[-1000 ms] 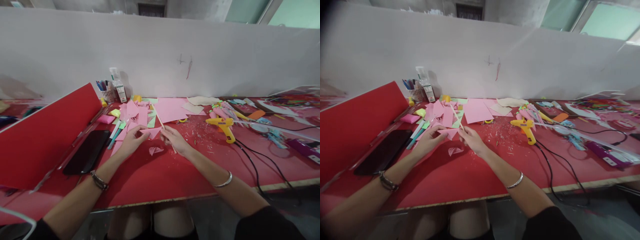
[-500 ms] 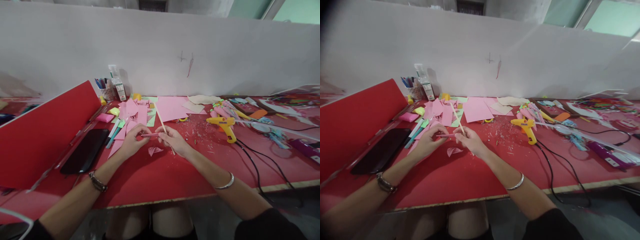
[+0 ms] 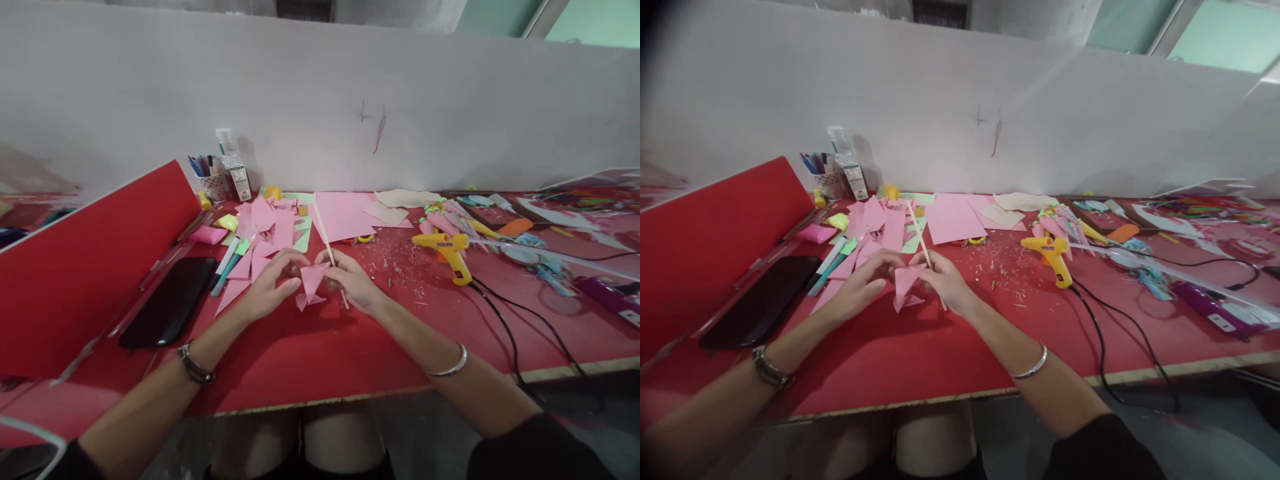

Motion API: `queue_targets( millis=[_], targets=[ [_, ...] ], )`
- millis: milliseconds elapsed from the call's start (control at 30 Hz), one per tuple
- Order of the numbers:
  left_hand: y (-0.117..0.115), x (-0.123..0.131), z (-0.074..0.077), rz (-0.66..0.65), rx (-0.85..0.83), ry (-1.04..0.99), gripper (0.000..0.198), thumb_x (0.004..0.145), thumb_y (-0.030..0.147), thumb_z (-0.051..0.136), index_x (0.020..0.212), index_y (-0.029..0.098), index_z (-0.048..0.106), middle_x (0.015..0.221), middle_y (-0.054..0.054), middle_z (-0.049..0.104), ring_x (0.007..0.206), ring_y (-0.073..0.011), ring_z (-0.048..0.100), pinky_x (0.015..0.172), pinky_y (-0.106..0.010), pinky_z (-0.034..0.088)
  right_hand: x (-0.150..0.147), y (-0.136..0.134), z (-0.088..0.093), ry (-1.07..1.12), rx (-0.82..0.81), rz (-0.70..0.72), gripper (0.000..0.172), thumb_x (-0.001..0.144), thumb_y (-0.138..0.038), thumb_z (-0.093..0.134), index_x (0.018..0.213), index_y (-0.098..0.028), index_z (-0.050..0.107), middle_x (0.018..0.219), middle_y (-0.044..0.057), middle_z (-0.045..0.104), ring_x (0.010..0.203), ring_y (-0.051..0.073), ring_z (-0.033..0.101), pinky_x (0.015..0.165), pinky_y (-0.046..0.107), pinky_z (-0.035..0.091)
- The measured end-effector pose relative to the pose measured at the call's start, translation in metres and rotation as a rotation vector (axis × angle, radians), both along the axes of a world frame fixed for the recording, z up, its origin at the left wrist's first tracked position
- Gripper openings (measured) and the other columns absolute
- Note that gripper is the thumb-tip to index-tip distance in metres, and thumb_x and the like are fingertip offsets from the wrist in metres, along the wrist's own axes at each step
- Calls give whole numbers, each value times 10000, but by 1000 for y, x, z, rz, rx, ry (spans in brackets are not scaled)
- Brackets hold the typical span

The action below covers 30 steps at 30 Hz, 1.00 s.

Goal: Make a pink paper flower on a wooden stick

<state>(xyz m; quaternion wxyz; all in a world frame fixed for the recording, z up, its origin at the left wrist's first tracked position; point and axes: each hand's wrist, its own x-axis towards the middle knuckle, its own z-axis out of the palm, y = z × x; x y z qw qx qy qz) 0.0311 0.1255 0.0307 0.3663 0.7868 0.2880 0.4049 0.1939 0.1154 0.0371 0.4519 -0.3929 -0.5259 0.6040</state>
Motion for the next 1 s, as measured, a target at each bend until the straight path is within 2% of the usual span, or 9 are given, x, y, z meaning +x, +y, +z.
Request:
queue_targets(
  millis=[100,300,467,633,800,900,1000],
  targets=[
    [-2,3,1,85,-85,53,197,733,294,473,885,170,495,848,-34,533,718,-120,495,667,-264,430,0,-1,0,-76,42,33,152,619,-105,408,745,-187,434,525,-93,344,394,32,238,396,182,180],
    [-4,7,1,15,-302,33,198,723,279,499,881,160,509,685,12,550,594,-98,519,571,-235,442,0,-2,-4,-227,234,-2,159,661,-126,409,806,-192,417,638,-61,397,520,62,364,505,194,315],
    [4,6,0,170,-332,-18,258,683,268,530,912,148,523,681,16,554,621,-101,528,599,-236,447,0,-1,-9,-348,359,-129,147,767,-254,408,901,-195,422,702,-24,433,589,90,403,559,222,349],
    [4,4,4,247,-399,-52,214,671,259,522,854,147,538,663,21,563,641,-114,547,664,-262,450,3,-2,-11,-526,458,-131,272,815,-287,375,1067,-185,387,707,-13,457,564,91,418,544,224,352],
    [2,3,2,210,-455,-170,95,645,259,531,675,170,516,592,41,530,605,-103,524,642,-263,445,6,-2,-9,-806,670,-56,193,840,-270,337,884,-177,499,805,34,545,704,126,487,625,241,350],
    [4,4,-3,170,-546,-300,144,586,250,567,684,174,494,556,57,512,553,-84,505,622,-259,447,6,-3,-8,-971,704,-36,250,862,-261,288,776,-175,507,730,26,527,638,120,456,579,236,313],
    [4,5,-4,150,-640,-367,213,542,218,584,725,176,483,563,66,512,531,-70,501,612,-249,450,6,-3,-7,-1021,708,-13,261,870,-252,280,757,-175,503,702,16,507,612,114,433,559,229,292]
  ],
)
